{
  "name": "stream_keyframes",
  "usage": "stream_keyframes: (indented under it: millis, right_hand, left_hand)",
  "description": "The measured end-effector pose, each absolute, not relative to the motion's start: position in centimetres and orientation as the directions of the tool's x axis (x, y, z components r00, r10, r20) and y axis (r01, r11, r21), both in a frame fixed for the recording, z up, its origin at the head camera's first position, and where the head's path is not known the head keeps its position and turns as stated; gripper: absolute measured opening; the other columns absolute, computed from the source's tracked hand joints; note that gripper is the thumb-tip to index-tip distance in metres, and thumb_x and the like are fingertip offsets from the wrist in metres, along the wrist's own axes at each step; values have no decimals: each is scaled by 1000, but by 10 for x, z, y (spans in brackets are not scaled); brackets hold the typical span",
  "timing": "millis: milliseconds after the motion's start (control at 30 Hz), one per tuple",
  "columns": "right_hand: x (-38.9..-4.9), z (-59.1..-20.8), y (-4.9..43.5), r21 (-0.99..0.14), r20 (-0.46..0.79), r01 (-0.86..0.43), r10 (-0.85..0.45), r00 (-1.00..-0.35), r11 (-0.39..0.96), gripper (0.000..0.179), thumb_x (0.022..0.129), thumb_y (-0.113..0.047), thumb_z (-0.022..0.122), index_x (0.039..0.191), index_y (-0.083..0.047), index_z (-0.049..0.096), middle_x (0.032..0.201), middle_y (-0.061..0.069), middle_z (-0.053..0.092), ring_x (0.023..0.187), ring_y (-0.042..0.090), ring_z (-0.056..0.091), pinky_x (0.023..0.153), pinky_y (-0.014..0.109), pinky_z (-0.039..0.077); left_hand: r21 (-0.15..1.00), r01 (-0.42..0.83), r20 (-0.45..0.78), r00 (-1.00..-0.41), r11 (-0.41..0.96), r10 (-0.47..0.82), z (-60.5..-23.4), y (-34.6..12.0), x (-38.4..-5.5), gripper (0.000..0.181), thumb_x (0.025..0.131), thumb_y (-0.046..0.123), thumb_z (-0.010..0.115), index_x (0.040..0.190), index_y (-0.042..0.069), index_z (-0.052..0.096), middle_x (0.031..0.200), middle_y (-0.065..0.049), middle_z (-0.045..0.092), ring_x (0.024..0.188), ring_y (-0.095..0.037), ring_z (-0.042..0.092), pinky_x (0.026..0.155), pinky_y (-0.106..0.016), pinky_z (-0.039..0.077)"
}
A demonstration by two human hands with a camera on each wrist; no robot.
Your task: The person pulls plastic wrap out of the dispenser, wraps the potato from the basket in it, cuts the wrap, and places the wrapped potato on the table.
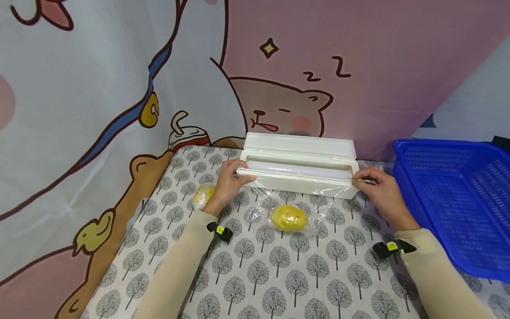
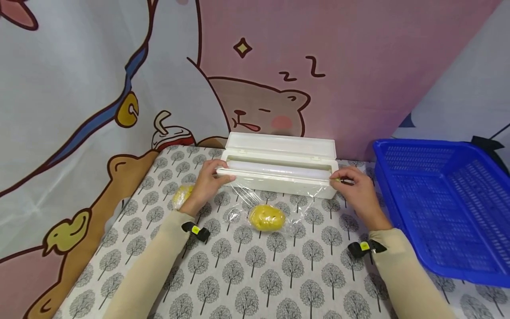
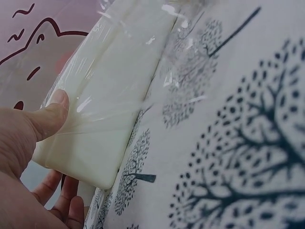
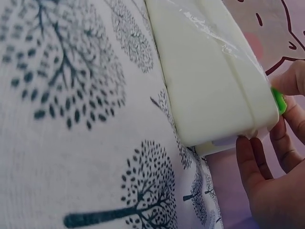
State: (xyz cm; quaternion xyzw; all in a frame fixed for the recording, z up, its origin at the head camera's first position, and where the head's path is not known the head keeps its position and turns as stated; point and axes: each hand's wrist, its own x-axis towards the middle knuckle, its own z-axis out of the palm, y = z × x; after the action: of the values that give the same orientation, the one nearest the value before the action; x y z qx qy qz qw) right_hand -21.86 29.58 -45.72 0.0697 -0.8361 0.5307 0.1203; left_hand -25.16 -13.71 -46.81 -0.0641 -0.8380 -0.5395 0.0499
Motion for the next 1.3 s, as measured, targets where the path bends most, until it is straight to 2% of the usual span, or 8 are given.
stream_keyframes:
  millis: [233,500,600,700,767,900,1100,1300]
  right_hand:
    - [-215,-459,294,-862,279,-236,31,-960,449,23,99,-4,82,117,8,74,117,-6,65,106,7,60,84,9,50]
    - [-211,-453,281,-685,385,-290,-6,-923,669,42,81,-17,100,105,-1,70,114,11,57,96,19,61,75,4,47]
    - [-209,-450,277,-620,414,-280,3,-910,733,45,78,-20,102,102,-2,68,111,16,58,90,30,65,74,12,45]
    - [-208,-449,276,-608,411,-244,37,-911,755,51,77,-22,102,104,1,65,107,19,61,91,34,64,78,30,43]
    - [-206,-448,275,-626,373,-186,82,-924,758,58,79,-28,102,108,2,61,105,20,63,90,32,61,76,37,41]
    - [-199,-447,275,-656,250,-34,175,-952,754,66,85,-44,97,113,1,58,101,19,68,84,28,60,69,37,44]
    - [-191,-448,276,-669,24,130,197,-980,731,74,91,-73,79,105,-1,71,87,9,78,76,24,67,64,37,48]
    - [-188,-451,274,-813,-135,178,118,-984,554,80,99,-67,73,123,9,77,94,11,82,79,17,79,67,32,63]
  left_hand:
    - [900,160,159,-987,405,38,-469,-137,-250,31,93,17,90,115,9,69,150,-22,46,94,-21,53,84,-38,51]
    - [893,167,165,-985,418,41,-467,-137,-250,31,94,18,90,115,10,70,151,-21,47,101,-24,50,86,-40,49]
    - [890,165,164,-986,424,39,-467,-136,-250,31,94,19,90,115,10,70,152,-21,47,103,-26,51,87,-41,50]
    - [892,162,162,-986,422,36,-468,-136,-250,31,94,19,90,115,10,70,153,-21,47,104,-26,51,88,-42,49]
    - [893,163,164,-986,420,34,-468,-135,-251,30,94,19,90,115,10,70,152,-21,47,104,-26,52,88,-42,49]
    - [895,166,167,-985,413,35,-468,-135,-251,31,93,19,90,115,10,70,151,-21,48,105,-26,52,88,-42,49]
    - [894,164,162,-986,417,41,-467,-135,-249,30,94,20,89,116,11,70,151,-20,47,109,-27,50,89,-43,49]
    - [892,166,168,-985,420,31,-468,-136,-248,45,94,20,90,132,11,69,152,-21,46,113,-31,54,90,-46,54]
